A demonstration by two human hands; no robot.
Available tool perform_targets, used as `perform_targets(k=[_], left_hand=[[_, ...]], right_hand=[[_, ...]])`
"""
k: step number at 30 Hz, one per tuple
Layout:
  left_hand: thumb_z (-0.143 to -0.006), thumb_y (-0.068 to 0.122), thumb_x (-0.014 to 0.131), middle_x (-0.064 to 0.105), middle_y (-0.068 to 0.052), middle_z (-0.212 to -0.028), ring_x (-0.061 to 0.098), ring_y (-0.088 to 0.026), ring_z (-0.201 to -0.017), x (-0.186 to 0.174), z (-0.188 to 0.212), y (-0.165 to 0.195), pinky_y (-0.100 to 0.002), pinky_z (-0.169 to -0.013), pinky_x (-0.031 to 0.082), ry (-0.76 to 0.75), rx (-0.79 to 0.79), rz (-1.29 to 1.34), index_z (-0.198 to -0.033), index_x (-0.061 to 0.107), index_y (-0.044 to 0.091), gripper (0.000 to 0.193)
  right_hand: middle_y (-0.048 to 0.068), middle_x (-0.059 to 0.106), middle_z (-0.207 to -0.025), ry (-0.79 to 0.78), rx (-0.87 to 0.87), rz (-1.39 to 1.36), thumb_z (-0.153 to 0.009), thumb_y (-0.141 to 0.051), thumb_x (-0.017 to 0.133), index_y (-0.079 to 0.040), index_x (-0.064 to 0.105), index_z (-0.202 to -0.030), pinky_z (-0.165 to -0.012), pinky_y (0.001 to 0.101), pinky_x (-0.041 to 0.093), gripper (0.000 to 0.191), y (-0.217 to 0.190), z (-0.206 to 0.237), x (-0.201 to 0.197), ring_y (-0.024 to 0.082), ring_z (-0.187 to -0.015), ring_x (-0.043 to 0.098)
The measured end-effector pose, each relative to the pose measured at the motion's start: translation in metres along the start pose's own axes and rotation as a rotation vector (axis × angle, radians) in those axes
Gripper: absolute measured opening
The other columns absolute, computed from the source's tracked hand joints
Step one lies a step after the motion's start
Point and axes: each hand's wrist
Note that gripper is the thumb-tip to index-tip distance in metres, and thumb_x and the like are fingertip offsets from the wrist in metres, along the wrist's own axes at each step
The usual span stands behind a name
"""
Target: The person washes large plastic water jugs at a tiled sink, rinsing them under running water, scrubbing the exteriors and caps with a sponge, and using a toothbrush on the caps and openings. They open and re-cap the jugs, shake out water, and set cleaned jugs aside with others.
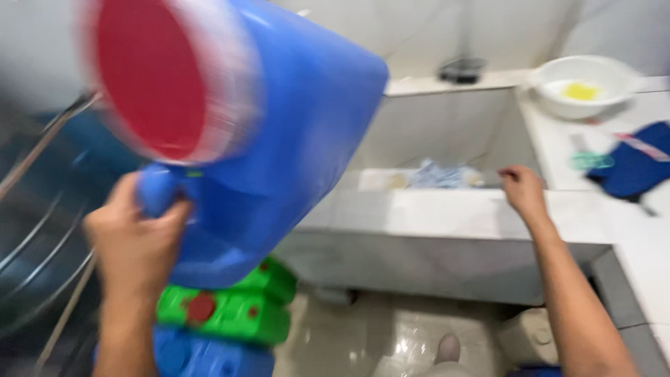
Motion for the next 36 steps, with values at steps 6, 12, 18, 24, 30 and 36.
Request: perform_targets(k=[6,12,18,24,30,36], left_hand=[[-0.073,0.033,0.087,0.070,-0.018,-0.074,0.069,-0.040,-0.069,0.282,-0.093,0.101,-0.050,-0.059,0.054,-0.218,0.459,-0.007,-0.092,0.063,0.009,0.039],[-0.080,0.035,0.078,0.074,-0.015,-0.084,0.073,-0.036,-0.073,0.495,-0.109,0.146,-0.049,-0.060,0.057,-0.565,0.638,-0.003,-0.099,0.058,0.009,0.037],[-0.089,0.032,0.073,0.073,-0.014,-0.082,0.073,-0.035,-0.073,0.592,-0.050,0.139,-0.048,-0.061,0.058,-0.694,0.605,0.028,-0.097,0.057,0.009,0.029],[-0.083,0.025,0.074,0.074,-0.015,-0.081,0.073,-0.037,-0.073,0.609,-0.013,0.154,-0.050,-0.062,0.058,-0.781,0.597,0.137,-0.096,0.062,0.009,0.024],[-0.082,0.022,0.074,0.074,-0.015,-0.079,0.073,-0.036,-0.073,0.601,-0.007,0.173,-0.049,-0.064,0.059,-0.875,0.553,0.174,-0.095,0.066,0.009,0.020],[-0.083,0.021,0.073,0.075,-0.016,-0.080,0.074,-0.037,-0.075,0.603,-0.008,0.170,-0.050,-0.066,0.059,-0.896,0.561,0.191,-0.094,0.067,0.009,0.018]], right_hand=[[0.026,0.074,-0.101,0.129,0.317,0.324,-0.095,-0.020,0.064,-0.001,0.078,-0.106,-0.088,0.0520,0.055,0.026,0.120,-0.073,-0.115,0.044,-0.098,0.071],[0.035,0.049,-0.135,-0.014,0.456,0.514,-0.092,-0.032,0.071,0.007,0.070,-0.111,-0.092,0.0548,0.054,0.044,0.118,-0.138,-0.098,0.053,-0.103,0.066],[0.025,0.070,-0.118,-0.244,0.589,0.630,-0.089,-0.029,0.070,-0.001,0.076,-0.113,-0.098,0.0511,0.057,0.037,0.133,-0.162,-0.093,0.043,-0.113,0.068],[0.012,0.077,-0.096,-0.263,0.622,-0.579,-0.099,-0.022,0.058,0.005,0.071,-0.115,-0.070,0.0313,0.057,0.034,0.094,-0.134,-0.082,0.015,-0.076,0.065],[0.008,0.067,-0.068,-0.346,0.886,-0.949,-0.093,-0.049,0.064,-0.003,0.065,-0.086,-0.044,0.0227,0.051,0.047,0.005,-0.087,-0.032,0.011,-0.046,0.059],[0.006,0.064,-0.057,-0.217,0.905,-1.391,-0.089,-0.063,0.063,-0.007,0.063,-0.067,-0.028,0.0175,0.033,0.060,-0.027,-0.076,-0.021,0.006,-0.032,0.048]])
Point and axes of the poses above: each hand's wrist, its own z-axis away from the middle knuckle, its own x-axis out of the palm, y = z × x
